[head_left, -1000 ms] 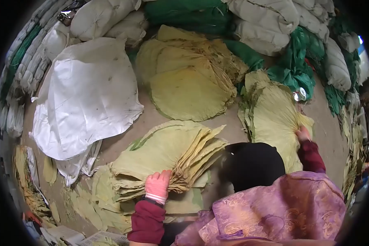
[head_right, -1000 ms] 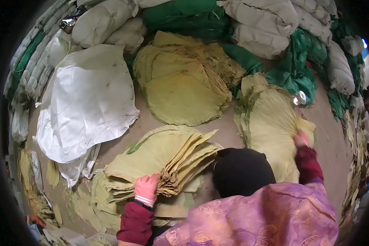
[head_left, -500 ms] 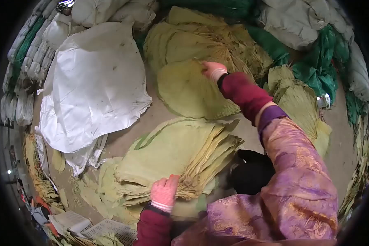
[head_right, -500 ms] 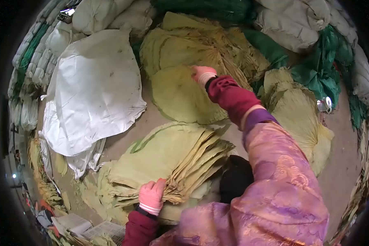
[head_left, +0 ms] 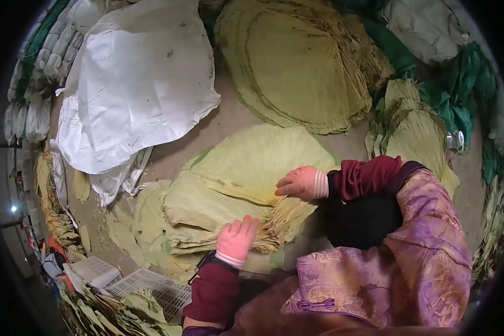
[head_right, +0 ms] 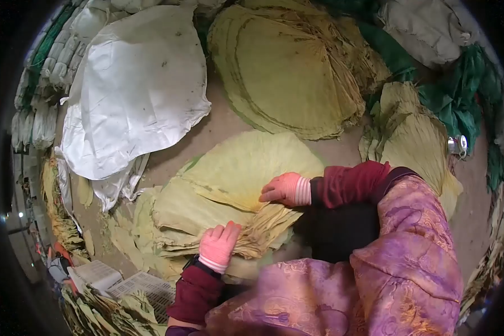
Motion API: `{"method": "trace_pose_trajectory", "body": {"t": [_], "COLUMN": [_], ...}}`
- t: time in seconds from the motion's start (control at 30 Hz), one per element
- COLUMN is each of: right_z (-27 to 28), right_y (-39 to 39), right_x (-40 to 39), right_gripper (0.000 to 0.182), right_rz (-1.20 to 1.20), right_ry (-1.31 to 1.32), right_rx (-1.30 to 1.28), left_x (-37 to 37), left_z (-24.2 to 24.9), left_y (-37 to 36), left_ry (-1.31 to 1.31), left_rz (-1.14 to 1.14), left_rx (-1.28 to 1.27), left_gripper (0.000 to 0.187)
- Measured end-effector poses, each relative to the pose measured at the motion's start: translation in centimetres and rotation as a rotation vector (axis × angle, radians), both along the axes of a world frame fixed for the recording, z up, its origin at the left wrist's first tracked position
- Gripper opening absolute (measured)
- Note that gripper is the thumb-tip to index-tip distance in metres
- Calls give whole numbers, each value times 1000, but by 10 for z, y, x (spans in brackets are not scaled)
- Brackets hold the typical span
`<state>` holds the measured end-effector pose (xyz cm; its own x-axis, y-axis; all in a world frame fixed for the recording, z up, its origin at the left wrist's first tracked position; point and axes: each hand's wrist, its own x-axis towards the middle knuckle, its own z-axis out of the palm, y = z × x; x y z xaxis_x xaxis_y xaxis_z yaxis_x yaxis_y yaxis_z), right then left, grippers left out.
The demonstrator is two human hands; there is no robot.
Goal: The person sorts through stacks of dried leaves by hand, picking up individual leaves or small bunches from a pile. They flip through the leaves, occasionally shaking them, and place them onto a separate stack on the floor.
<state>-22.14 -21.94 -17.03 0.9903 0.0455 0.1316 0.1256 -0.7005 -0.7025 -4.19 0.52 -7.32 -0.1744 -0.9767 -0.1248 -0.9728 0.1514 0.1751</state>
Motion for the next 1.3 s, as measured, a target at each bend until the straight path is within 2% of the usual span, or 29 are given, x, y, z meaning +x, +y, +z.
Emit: {"method": "trace_pose_trajectory", "body": {"t": [0.13,0.2,0.33,0.4,0.43,0.5,0.6,0.73,0.8,0.93,1.0,1.03,1.1,1.13,1.2,1.23,1.3], "right_z": [15,29,23,11,14,19,26,20,3,-16,-16,-14,-7,-1,10,15,24], "right_y": [-1,1,2,7,7,0,-8,-2,-6,-13,-13,-13,-19,-21,-27,-37,-62], "right_x": [2,7,15,13,13,17,25,30,35,31,26,27,30,31,37,36,39], "right_gripper": [32,33,26,20,20,17,18,19,21,24,24,24,26,26,28,28,41], "right_rz": [3,76,92,-1,1,-52,-22,57,145,165,151,139,129,88,178,156,167], "right_ry": [13,-240,-193,57,57,209,90,145,81,98,215,214,344,343,494,489,241], "right_rx": [67,183,273,677,679,943,914,1021,830,922,976,967,872,848,961,948,705], "left_x": [0,2,2,1,0,0,0,2,1,3,6,6,4,6,9,8,10], "left_z": [0,0,3,4,5,5,10,14,17,10,2,4,14,20,15,15,18], "left_y": [-1,-1,-4,-5,-5,-8,-9,-7,-11,-8,-7,-9,-23,-27,-27,-29,-34], "left_ry": [-24,-49,-10,-25,-26,-25,-48,-71,-63,13,-21,-16,28,9,-44,-39,-27], "left_rz": [10,5,5,-15,-13,-6,-1,-20,-29,10,-47,-56,73,45,54,38,37], "left_rx": [-20,-51,-39,-87,-85,-101,-129,-5,-101,-123,-345,-355,-123,-151,-223,-242,-15], "left_gripper": [39,36,33,33,33,34,35,38,39,36,36,36,41,44,46,46,48]}}
